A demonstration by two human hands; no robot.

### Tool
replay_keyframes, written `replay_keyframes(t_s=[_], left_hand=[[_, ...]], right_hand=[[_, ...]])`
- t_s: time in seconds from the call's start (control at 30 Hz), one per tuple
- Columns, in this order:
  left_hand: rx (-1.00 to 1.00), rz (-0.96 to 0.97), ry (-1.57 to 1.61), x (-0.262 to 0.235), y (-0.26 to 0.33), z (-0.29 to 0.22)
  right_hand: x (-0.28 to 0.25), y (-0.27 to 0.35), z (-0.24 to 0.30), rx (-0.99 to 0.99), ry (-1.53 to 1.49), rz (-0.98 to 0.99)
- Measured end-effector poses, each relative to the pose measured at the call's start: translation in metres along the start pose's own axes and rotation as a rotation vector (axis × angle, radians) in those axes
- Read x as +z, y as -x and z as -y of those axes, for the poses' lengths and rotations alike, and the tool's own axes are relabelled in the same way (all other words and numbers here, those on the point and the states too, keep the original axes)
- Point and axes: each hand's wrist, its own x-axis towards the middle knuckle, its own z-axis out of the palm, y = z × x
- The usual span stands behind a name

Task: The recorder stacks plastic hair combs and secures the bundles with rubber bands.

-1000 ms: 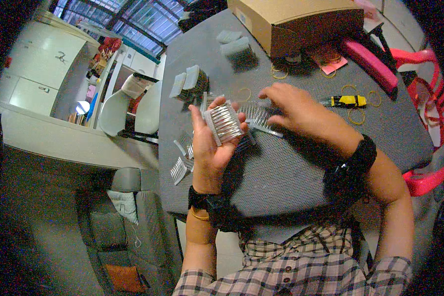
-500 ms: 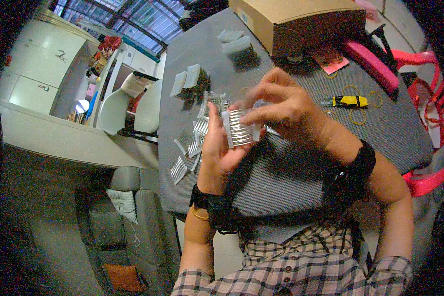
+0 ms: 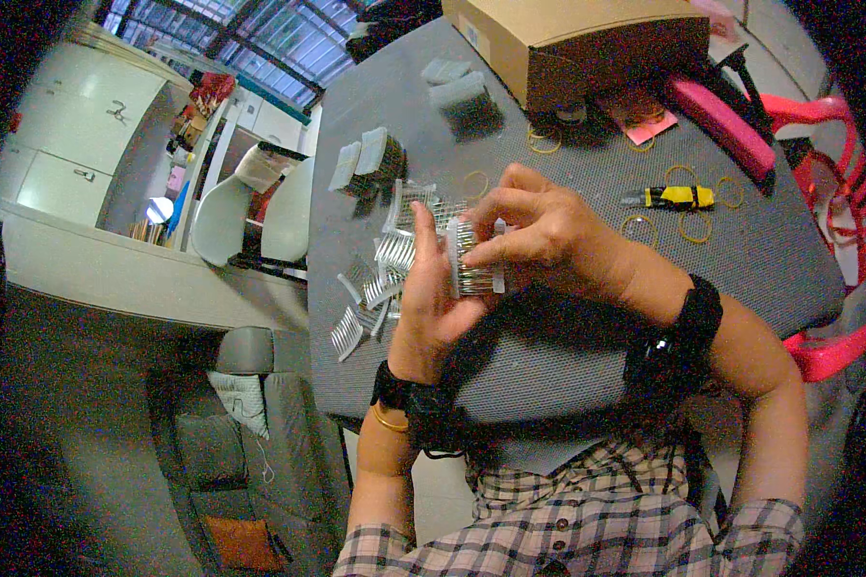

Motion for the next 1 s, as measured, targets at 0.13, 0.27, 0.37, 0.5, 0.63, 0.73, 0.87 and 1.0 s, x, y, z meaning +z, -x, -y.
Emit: replay_keyframes(t_s=[0.13,0.27,0.37,0.5,0.63,0.73,0.87,1.0], left_hand=[[-0.035,0.031,-0.024,0.001,0.001,0.000],[-0.023,0.023,-0.055,0.007,0.004,-0.001],[-0.021,0.028,-0.071,0.008,0.005,-0.001],[-0.037,0.028,-0.031,0.008,0.004,0.002],[-0.028,0.026,-0.002,0.009,0.003,0.002],[-0.016,0.050,0.019,0.005,0.001,0.002],[-0.020,0.057,-0.007,0.003,0.001,0.001],[0.021,-0.010,0.012,0.000,-0.002,0.001]], right_hand=[[0.000,0.000,0.001,-0.007,0.011,-0.010],[0.001,0.002,0.003,0.020,0.013,-0.024],[0.002,0.003,0.002,0.023,-0.020,-0.026],[-0.007,-0.003,0.003,-0.027,-0.048,0.054],[-0.013,-0.007,0.005,-0.045,-0.010,0.126],[-0.012,-0.007,0.003,-0.021,-0.053,0.146],[-0.015,-0.007,-0.001,-0.017,-0.139,0.179],[-0.014,-0.005,0.001,-0.031,-0.074,0.197]])
